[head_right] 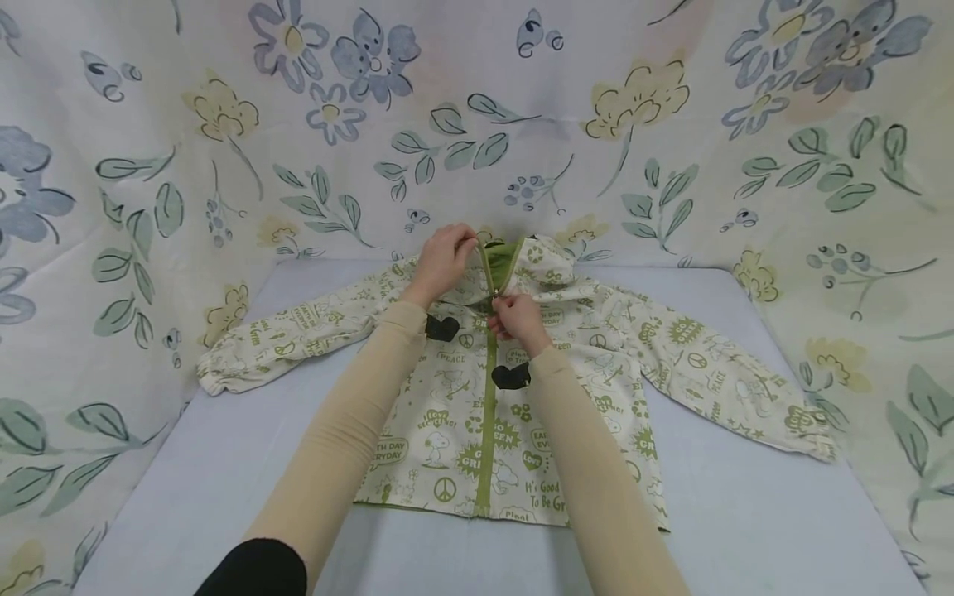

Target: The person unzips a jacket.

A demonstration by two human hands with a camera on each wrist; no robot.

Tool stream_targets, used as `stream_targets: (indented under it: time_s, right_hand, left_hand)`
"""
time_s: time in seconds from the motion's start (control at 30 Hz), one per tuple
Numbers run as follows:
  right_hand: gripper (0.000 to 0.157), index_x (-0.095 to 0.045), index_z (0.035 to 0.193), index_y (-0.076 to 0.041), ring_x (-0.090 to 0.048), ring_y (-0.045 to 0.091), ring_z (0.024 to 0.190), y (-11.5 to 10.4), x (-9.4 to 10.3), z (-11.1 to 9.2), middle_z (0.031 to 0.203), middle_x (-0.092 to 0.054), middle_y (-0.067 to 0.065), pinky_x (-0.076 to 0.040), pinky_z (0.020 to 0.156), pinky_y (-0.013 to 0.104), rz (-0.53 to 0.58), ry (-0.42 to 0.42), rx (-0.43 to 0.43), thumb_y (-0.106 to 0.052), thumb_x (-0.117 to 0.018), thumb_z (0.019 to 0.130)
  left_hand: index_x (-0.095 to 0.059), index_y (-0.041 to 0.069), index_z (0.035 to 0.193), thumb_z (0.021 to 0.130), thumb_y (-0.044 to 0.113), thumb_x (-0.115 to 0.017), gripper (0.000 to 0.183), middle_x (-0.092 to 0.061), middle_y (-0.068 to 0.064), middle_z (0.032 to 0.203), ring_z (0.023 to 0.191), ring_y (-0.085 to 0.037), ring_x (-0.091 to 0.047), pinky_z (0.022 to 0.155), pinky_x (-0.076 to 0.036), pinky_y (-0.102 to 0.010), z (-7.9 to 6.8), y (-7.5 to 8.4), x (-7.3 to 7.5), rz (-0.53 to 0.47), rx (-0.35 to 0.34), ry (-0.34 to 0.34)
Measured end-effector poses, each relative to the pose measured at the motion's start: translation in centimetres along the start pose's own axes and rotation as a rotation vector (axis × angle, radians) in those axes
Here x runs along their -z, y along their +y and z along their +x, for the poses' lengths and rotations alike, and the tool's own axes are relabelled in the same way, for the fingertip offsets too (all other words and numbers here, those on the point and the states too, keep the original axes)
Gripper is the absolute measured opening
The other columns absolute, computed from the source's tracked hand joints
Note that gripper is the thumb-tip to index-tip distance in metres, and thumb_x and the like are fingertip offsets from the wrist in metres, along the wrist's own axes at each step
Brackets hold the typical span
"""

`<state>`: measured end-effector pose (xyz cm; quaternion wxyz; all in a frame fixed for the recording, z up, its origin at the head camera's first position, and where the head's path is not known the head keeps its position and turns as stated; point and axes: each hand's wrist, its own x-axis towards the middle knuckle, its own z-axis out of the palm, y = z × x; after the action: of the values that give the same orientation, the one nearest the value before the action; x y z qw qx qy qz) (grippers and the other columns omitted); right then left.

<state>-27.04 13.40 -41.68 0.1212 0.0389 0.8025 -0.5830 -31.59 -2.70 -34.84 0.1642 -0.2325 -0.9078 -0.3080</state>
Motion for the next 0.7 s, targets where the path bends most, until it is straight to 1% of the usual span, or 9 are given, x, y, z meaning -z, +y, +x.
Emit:
stream_targets:
  time_s: [0.13, 0.23, 0.4, 0.57, 0.67, 0.7]
  right_hand:
    - [0.037, -0.064, 0.105, 0.008, -0.060, 0.014, 0.060, 0.09, -0.09, 0.02, 0.076, -0.065, 0.011, -0.053, 0.066, 0.040, -0.012, 0.010, 0.003, -0.024, -0.046, 0.099]
    - [0.036, -0.063, 0.105, 0.008, -0.060, 0.015, 0.060, 0.19, -0.17, 0.04, 0.076, -0.064, 0.011, -0.053, 0.069, 0.043, -0.010, 0.015, -0.002, -0.024, -0.047, 0.099]
    - [0.034, -0.063, 0.104, 0.006, -0.060, 0.014, 0.059, 0.27, -0.25, -0.01, 0.078, -0.064, 0.013, -0.052, 0.072, 0.044, -0.015, 0.019, -0.019, -0.025, -0.048, 0.099]
    - [0.034, -0.064, 0.100, 0.006, -0.059, 0.013, 0.056, 0.23, -0.33, -0.13, 0.080, -0.065, 0.017, -0.054, 0.067, 0.039, -0.027, 0.029, -0.015, -0.024, -0.048, 0.099]
    - [0.033, -0.064, 0.094, 0.006, -0.059, 0.014, 0.054, 0.15, -0.35, -0.23, 0.076, -0.065, 0.015, -0.054, 0.062, 0.035, -0.035, 0.030, 0.005, -0.023, -0.048, 0.098]
    - [0.033, -0.065, 0.090, 0.005, -0.058, 0.014, 0.052, 0.05, -0.33, -0.32, 0.073, -0.065, 0.014, -0.054, 0.058, 0.034, -0.033, 0.033, 0.015, -0.022, -0.049, 0.098]
  left_hand:
    - [-0.061, 0.014, 0.103, 0.099, 0.026, -0.047, 0.019, -0.055, 0.001, 0.093, 0.089, -0.017, -0.049, 0.081, -0.038, -0.034, 0.02, -0.12, 0.11, 0.006, -0.007, 0.024]
    - [-0.061, 0.014, 0.102, 0.099, 0.025, -0.047, 0.018, -0.055, 0.000, 0.092, 0.089, -0.018, -0.049, 0.081, -0.039, -0.035, -0.02, -0.12, 0.21, 0.009, -0.012, 0.033]
    - [-0.061, 0.014, 0.102, 0.099, 0.024, -0.047, 0.017, -0.055, 0.000, 0.093, 0.090, -0.018, -0.049, 0.081, -0.039, -0.035, -0.03, -0.12, 0.20, 0.007, -0.005, 0.038]
    - [-0.061, 0.013, 0.102, 0.099, 0.024, -0.046, 0.018, -0.055, 0.001, 0.094, 0.090, -0.017, -0.049, 0.082, -0.038, -0.034, 0.06, -0.11, 0.17, 0.001, 0.008, 0.051]
    - [-0.061, 0.013, 0.102, 0.099, 0.024, -0.046, 0.019, -0.056, 0.000, 0.093, 0.089, -0.018, -0.049, 0.081, -0.039, -0.034, 0.12, -0.08, 0.25, 0.001, 0.005, 0.072]
    - [-0.061, 0.013, 0.102, 0.099, 0.024, -0.046, 0.019, -0.056, -0.001, 0.093, 0.088, -0.018, -0.049, 0.080, -0.039, -0.034, 0.15, -0.10, 0.26, 0.003, 0.003, 0.080]
